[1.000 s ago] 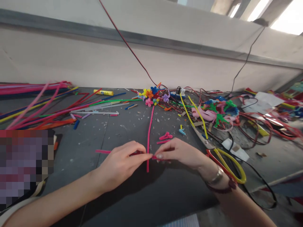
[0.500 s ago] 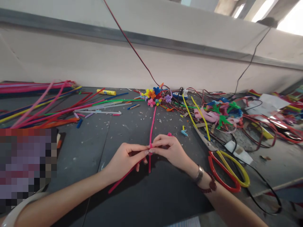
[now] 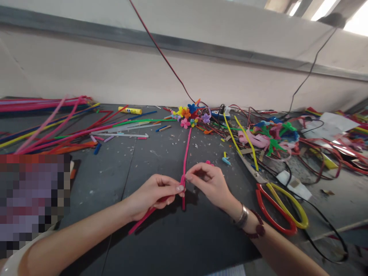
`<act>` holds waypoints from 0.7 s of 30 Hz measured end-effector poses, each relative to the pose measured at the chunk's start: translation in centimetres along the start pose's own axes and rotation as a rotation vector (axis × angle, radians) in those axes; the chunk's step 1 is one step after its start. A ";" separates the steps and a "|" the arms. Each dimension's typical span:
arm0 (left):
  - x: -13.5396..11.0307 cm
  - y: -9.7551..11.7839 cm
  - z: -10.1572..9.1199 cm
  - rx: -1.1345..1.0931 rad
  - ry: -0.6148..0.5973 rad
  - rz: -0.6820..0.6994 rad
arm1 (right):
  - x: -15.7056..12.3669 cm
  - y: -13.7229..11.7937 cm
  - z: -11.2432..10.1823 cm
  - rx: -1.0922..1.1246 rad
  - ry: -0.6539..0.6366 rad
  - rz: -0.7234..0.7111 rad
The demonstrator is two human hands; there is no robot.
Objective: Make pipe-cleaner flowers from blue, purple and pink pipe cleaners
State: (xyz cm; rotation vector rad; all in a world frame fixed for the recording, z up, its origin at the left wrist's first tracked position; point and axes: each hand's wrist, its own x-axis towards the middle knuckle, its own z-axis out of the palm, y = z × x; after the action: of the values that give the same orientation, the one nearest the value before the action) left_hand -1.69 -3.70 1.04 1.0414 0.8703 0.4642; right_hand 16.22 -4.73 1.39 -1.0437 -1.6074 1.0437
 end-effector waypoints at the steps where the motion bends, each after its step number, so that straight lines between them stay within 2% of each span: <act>1: -0.1 0.1 -0.1 -0.059 -0.050 -0.031 | 0.0 -0.1 -0.2 0.042 -0.001 0.013; 7: -0.3 0.4 -0.5 -0.268 -0.290 -0.153 | 0.0 -0.1 -1.0 0.043 -0.251 -0.076; 11: -0.3 0.1 -0.6 -0.325 -0.376 -0.222 | 0.1 -0.1 -0.8 0.078 -0.299 -0.027; 15: -0.4 0.2 -0.4 -0.343 -0.446 -0.223 | 0.1 -0.2 -0.7 0.192 -0.338 0.001; 18: -0.5 0.3 0.0 -0.215 -0.396 -0.167 | -0.1 -0.1 -0.4 0.279 -0.358 0.047; 19: -0.5 0.3 0.2 -0.126 -0.339 -0.120 | -0.1 0.0 -0.3 0.290 -0.351 0.078; 21: -0.6 0.2 0.4 0.116 -0.150 0.027 | -0.3 0.4 0.1 0.273 -0.308 0.145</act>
State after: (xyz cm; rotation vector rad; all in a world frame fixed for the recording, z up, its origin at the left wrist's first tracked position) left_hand -1.70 -4.23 1.51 1.1802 0.7576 0.3565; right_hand 16.30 -4.91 0.96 -0.8542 -1.5864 1.5358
